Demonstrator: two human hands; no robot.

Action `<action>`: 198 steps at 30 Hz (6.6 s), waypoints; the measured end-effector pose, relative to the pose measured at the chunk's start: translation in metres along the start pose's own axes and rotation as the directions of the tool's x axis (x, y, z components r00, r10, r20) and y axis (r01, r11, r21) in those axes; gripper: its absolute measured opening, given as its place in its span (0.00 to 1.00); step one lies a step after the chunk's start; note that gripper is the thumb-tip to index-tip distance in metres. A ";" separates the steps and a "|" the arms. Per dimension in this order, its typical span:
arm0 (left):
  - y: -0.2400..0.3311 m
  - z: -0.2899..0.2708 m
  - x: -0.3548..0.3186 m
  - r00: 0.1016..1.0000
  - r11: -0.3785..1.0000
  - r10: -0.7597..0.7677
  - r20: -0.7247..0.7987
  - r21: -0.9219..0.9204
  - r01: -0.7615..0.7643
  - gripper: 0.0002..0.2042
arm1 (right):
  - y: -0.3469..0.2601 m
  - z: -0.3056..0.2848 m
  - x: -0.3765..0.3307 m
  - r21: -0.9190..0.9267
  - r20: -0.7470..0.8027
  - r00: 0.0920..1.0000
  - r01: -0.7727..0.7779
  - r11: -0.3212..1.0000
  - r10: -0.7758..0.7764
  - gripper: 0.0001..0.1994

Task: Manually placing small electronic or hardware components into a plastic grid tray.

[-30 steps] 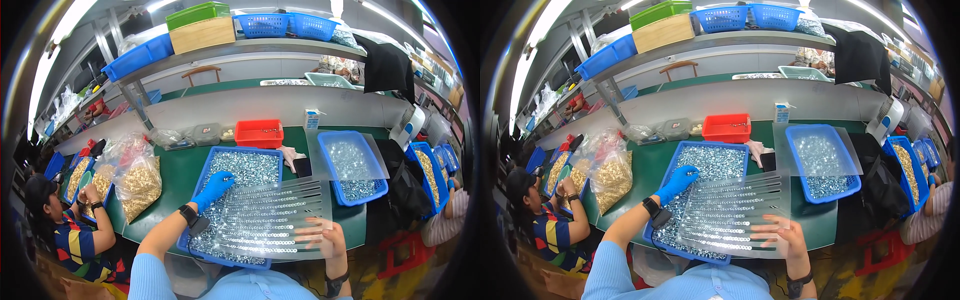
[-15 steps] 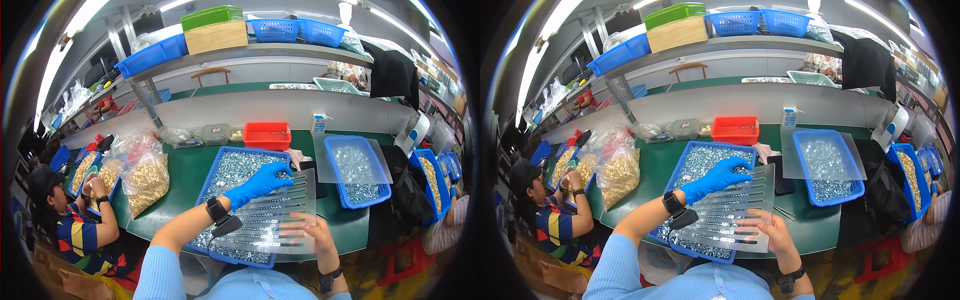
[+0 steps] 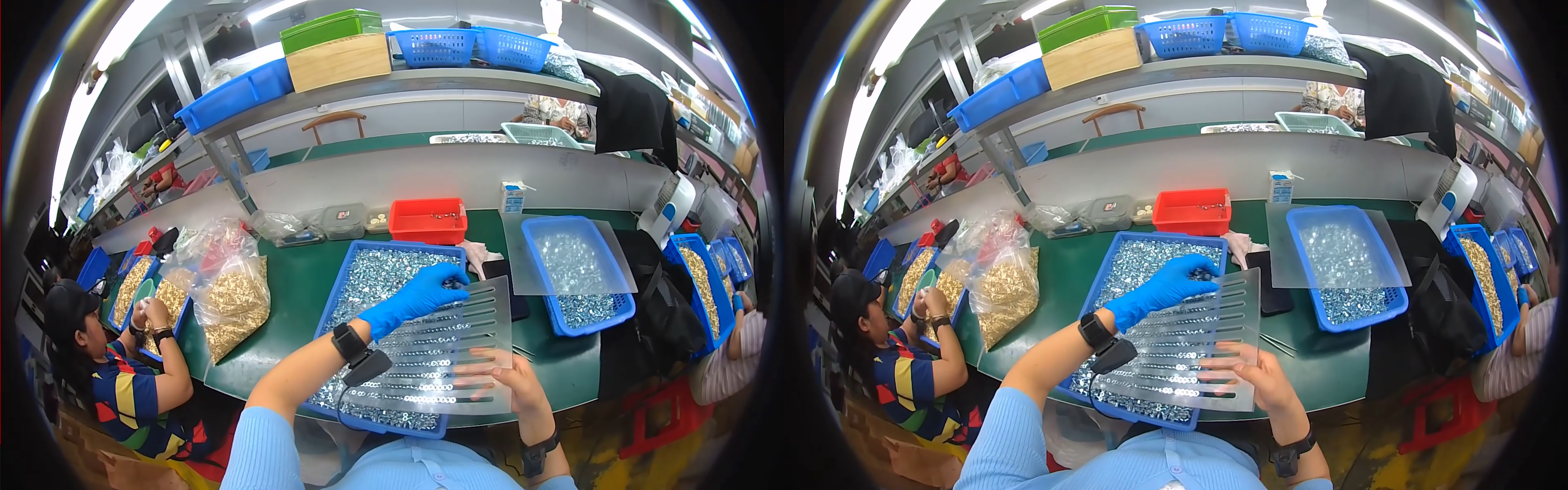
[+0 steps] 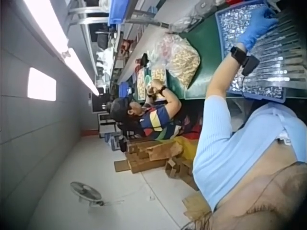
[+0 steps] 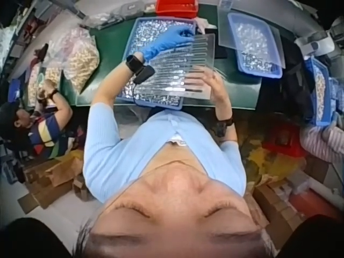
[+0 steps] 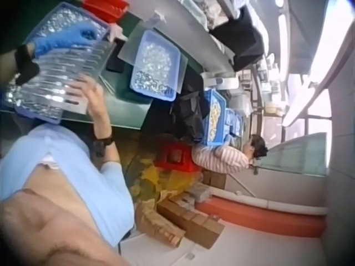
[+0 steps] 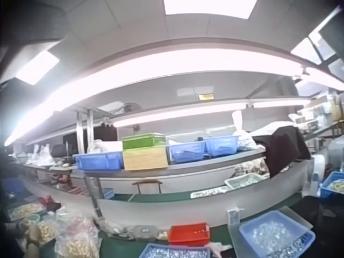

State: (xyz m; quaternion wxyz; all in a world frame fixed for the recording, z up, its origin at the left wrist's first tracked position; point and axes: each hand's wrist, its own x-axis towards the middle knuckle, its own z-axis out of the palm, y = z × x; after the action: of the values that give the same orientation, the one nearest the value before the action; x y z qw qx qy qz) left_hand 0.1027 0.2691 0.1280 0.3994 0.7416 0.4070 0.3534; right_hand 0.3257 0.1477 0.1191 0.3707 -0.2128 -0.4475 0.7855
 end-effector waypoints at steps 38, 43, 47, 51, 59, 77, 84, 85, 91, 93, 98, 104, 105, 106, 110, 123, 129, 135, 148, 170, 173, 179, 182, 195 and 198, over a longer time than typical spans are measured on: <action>0.061 0.016 -0.008 0.976 0.990 -0.134 0.173 -0.020 0.139 0.13 | 0.004 -0.003 -0.001 -0.028 -0.050 0.998 -0.024 0.999 0.023 0.27; 0.041 0.003 -0.010 0.997 0.997 -0.042 0.063 0.066 0.037 0.16 | 0.003 -0.004 -0.001 -0.057 -0.074 0.996 -0.045 0.997 0.041 0.26; 0.013 0.036 -0.034 0.959 0.874 0.282 -0.035 0.421 -0.242 0.17 | 0.003 -0.003 -0.001 -0.041 -0.077 0.996 -0.052 0.998 0.049 0.24; 0.023 0.045 -0.068 0.953 0.872 0.304 -0.001 0.403 -0.278 0.18 | 0.005 -0.005 -0.004 -0.035 -0.071 0.996 -0.047 0.998 0.044 0.24; -0.011 -0.019 -0.102 0.986 0.980 -0.074 -0.150 0.173 0.100 0.26 | 0.009 -0.004 -0.007 -0.031 -0.026 0.998 -0.057 0.998 0.056 0.24; 0.046 0.071 -0.162 0.905 0.752 0.413 -0.096 0.597 -0.280 0.42 | 0.056 -0.072 0.037 -0.982 -0.189 0.911 -0.182 0.055 -0.367 0.15; 0.051 0.064 -0.166 0.897 0.789 0.407 -0.173 0.561 -0.250 0.42 | 0.085 -0.076 0.050 -0.990 -0.058 0.911 -0.104 -0.092 -0.409 0.07; 0.052 0.064 -0.166 0.900 0.800 0.399 -0.173 0.545 -0.250 0.41 | 0.084 -0.077 0.051 -0.987 -0.056 0.919 -0.110 -0.118 -0.391 0.07; 0.049 0.064 -0.164 0.892 0.788 0.421 -0.164 0.553 -0.270 0.43 | 0.057 -0.058 0.046 -0.995 -0.038 0.944 -0.007 0.096 -0.329 0.09; 0.046 0.064 -0.163 0.888 0.795 0.434 -0.153 0.529 -0.298 0.42 | 0.051 -0.040 0.046 -0.911 0.147 0.893 0.290 0.292 -0.426 0.12; 0.040 0.073 -0.162 0.867 0.802 0.454 -0.207 0.518 -0.297 0.37 | 0.044 -0.027 0.036 -0.499 -0.129 0.975 0.095 0.861 -0.182 0.18; 0.037 0.079 -0.165 0.909 0.778 0.410 -0.081 0.551 -0.302 0.38 | 0.000 -0.011 -0.005 0.247 0.072 0.991 -0.124 0.961 0.109 0.20; 0.036 0.077 -0.164 0.917 0.770 0.397 -0.035 0.557 -0.312 0.40 | -0.003 -0.003 -0.007 0.128 0.026 0.992 -0.125 0.984 0.123 0.20; 0.037 0.075 -0.163 0.918 0.770 0.394 -0.051 0.565 -0.298 0.40 | -0.004 0.003 -0.008 0.007 -0.019 0.992 -0.128 0.992 0.128 0.21; 0.048 0.058 -0.152 0.947 0.896 0.322 -0.004 0.325 -0.303 0.36 | 0.003 0.008 -0.014 -0.114 -0.147 0.987 -0.089 0.990 0.072 0.26; -0.099 -0.058 -0.133 0.971 0.422 -0.055 -0.232 0.876 0.234 0.25 | -0.043 0.004 -0.075 -0.337 -0.400 0.856 0.196 0.921 -0.328 0.31; -0.079 -0.028 -0.149 0.960 0.448 -0.084 -0.269 0.850 0.277 0.23 | -0.028 0.002 -0.043 -0.303 -0.442 0.797 0.299 0.905 -0.411 0.31; -0.092 -0.018 -0.163 0.936 0.612 -0.244 -0.252 0.709 0.350 0.16 | 0.016 0.009 -0.002 -0.240 -0.413 0.829 0.302 0.923 -0.379 0.26; 0.012 0.004 -0.114 0.851 0.895 -0.443 -0.281 -0.195 0.402 0.11 | 0.065 0.041 0.019 -0.084 -0.314 0.901 0.287 0.954 -0.299 0.23; 0.040 0.043 -0.067 0.848 0.803 -0.479 -0.225 -0.501 0.321 0.09 | 0.066 0.016 0.023 -0.310 -0.227 0.963 0.069 0.948 -0.144 0.24; 0.047 0.050 -0.069 0.814 0.633 -0.539 -0.218 -0.742 0.220 0.08 | 0.067 0.015 0.024 -0.347 -0.222 0.964 0.061 0.936 -0.145 0.25; 0.041 0.044 -0.084 0.756 0.492 -0.562 -0.336 -0.870 -0.021 0.09 | 0.068 0.012 0.021 -0.364 -0.231 0.961 0.062 0.929 -0.154 0.25; 0.039 0.044 -0.093 0.734 0.458 -0.577 -0.357 -0.886 -0.071 0.10 | 0.063 0.017 0.022 -0.342 -0.250 0.956 0.059 0.938 -0.152 0.25; 0.045 0.053 -0.116 0.771 0.494 -0.438 -0.462 -0.840 -0.223 0.14 | 0.060 0.019 0.020 -0.391 -0.266 0.955 0.017 0.920 -0.130 0.24; 0.043 0.059 -0.126 0.823 0.625 -0.353 -0.445 -0.767 -0.146 0.16 | 0.062 0.018 0.021 -0.392 -0.251 0.956 0.041 0.919 -0.150 0.24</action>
State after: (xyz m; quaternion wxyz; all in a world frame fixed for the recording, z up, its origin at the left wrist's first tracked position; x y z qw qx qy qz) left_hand 0.1140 0.1243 0.1154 0.5615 0.3341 0.3569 0.6676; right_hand 0.2765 0.1338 0.0752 0.4190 -0.3660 -0.5459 0.6265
